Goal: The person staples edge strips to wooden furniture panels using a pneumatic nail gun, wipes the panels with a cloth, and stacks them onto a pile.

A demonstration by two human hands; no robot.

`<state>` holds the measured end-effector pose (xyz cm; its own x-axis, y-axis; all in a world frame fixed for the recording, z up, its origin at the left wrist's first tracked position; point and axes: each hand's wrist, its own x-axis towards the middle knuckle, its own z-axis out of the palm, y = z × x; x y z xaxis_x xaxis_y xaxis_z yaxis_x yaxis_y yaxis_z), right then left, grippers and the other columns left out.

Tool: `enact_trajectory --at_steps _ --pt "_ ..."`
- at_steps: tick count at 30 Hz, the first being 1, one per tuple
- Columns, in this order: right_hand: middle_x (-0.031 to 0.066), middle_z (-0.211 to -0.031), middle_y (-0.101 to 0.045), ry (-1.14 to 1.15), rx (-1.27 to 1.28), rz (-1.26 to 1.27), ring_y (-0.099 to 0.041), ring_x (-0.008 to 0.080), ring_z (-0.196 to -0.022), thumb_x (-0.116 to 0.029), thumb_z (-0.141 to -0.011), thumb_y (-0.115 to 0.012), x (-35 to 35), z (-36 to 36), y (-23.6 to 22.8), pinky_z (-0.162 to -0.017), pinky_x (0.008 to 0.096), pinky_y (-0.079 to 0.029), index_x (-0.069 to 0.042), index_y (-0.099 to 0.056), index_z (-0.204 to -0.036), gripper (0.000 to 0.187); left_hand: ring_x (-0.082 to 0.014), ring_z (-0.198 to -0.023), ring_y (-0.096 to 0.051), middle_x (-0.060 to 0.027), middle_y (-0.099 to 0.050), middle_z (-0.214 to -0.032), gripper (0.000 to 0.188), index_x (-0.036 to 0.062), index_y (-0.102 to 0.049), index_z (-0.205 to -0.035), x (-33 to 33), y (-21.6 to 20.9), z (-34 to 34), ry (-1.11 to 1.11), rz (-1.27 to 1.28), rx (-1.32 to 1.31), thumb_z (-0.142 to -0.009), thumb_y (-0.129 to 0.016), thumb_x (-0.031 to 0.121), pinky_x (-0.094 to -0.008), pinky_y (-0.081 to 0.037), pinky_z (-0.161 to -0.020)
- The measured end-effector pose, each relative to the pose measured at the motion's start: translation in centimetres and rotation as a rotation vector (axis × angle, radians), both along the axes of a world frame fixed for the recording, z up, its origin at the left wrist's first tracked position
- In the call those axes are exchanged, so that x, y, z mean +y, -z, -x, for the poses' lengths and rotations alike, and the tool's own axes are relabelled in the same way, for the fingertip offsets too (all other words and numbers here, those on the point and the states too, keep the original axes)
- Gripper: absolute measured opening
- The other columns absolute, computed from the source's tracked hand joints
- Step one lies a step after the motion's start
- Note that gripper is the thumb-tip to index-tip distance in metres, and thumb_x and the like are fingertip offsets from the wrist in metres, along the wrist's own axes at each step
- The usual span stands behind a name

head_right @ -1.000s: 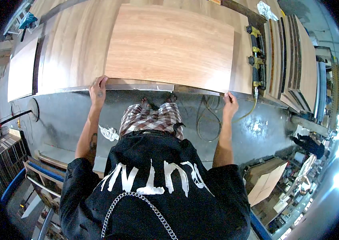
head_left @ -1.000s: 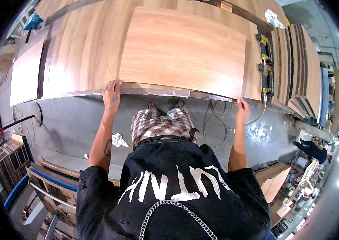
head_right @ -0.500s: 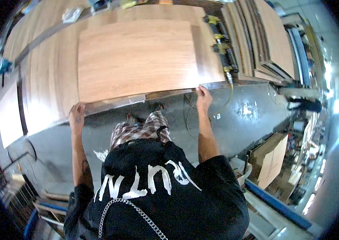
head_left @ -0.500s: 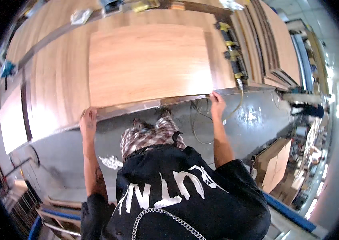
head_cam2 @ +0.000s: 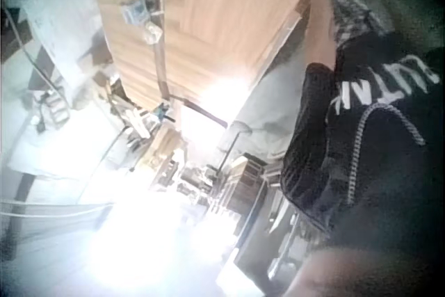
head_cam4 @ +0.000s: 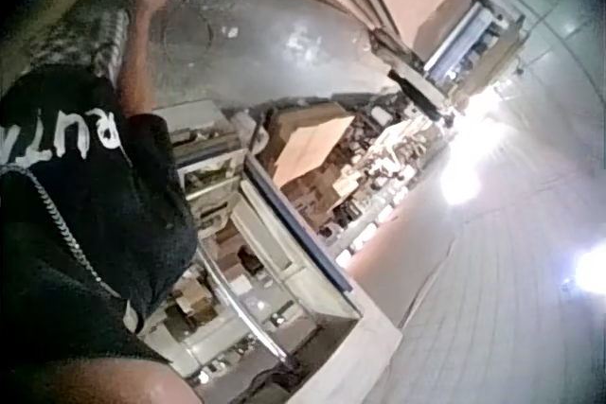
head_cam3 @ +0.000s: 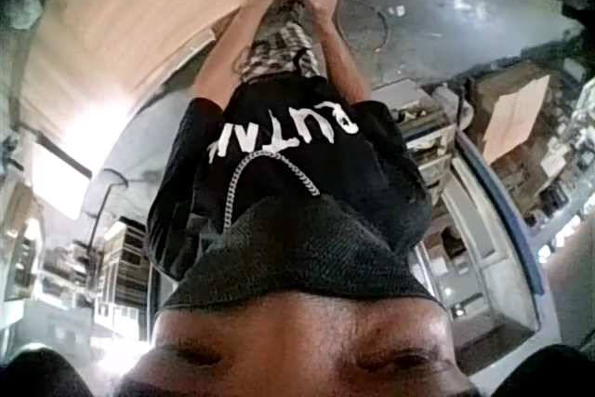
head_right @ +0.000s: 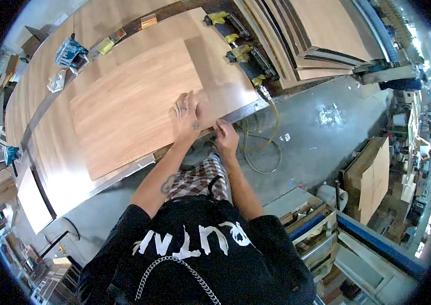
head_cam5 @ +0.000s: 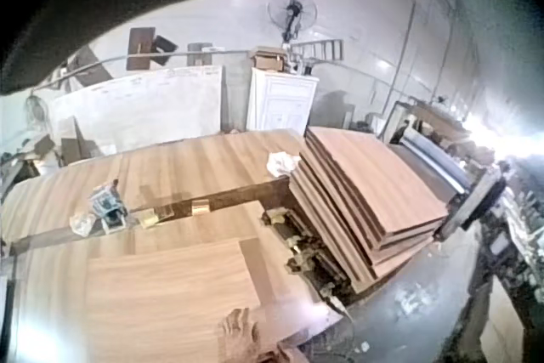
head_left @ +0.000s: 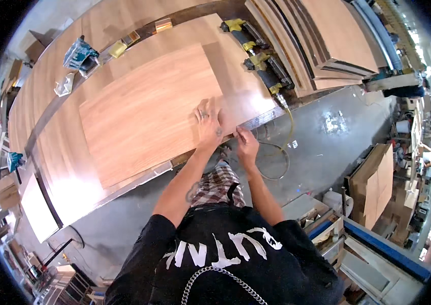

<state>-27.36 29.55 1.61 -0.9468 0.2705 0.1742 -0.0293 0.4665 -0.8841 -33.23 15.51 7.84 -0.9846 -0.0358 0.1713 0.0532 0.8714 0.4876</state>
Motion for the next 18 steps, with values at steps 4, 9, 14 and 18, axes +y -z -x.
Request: enact_trajectory --at_steps 4,9,14,18 --pt "0.017 -0.096 -0.066 -0.262 -0.065 -0.096 -0.064 0.0357 -0.087 -0.008 -0.082 -0.065 2.3 1.5 -2.3 -0.075 0.0376 -0.052 -0.003 -0.065 -0.097 0.016 -0.0367 -0.122 -0.041 -0.0177 -0.039 -0.138 0.067 0.0081 -0.027 -0.146 1.5 5.0 -0.4 -0.044 0.333 -0.043 -0.09 -0.057 0.028 -0.0515 -0.032 -0.099" --pt "0.0224 -0.111 -0.06 -0.075 0.1 -0.684 -0.057 0.039 -0.1 -0.017 -0.081 -0.066 8.1 14.8 -5.0 -0.088 0.0487 -0.044 -0.003 -0.053 -0.125 0.047 -0.0371 -0.119 -0.043 -0.0164 -0.041 -0.136 0.065 0.0092 -0.029 -0.145 1.6 5.6 0.5 -0.102 0.23 0.007 -0.089 -0.059 0.023 -0.0519 -0.033 -0.097" --pt "0.0263 -0.126 -0.052 -0.226 -0.312 -0.8 -0.052 0.0386 -0.114 -0.02 -0.078 -0.07 10.2 24.7 -3.7 -0.096 0.0471 -0.042 -0.008 -0.03 -0.143 0.078 -0.037 -0.118 -0.043 -0.016 -0.042 -0.134 0.06 0.009 -0.033 -0.143 2.2 5.3 1.3 -0.081 0.246 0.025 -0.089 -0.059 0.019 -0.0518 -0.033 -0.096" --pt "0.0245 -0.126 -0.055 -0.301 -0.434 -0.269 -0.059 0.0361 -0.109 -0.023 -0.074 -0.07 12.8 22.6 -7.8 -0.094 0.0418 -0.048 -0.012 -0.029 -0.145 0.083 -0.0364 -0.119 -0.041 -0.0149 -0.042 -0.132 0.056 0.0086 -0.037 -0.141 2.0 5.0 1.4 -0.095 0.231 -0.002 -0.09 -0.057 0.016 -0.0518 -0.033 -0.096"
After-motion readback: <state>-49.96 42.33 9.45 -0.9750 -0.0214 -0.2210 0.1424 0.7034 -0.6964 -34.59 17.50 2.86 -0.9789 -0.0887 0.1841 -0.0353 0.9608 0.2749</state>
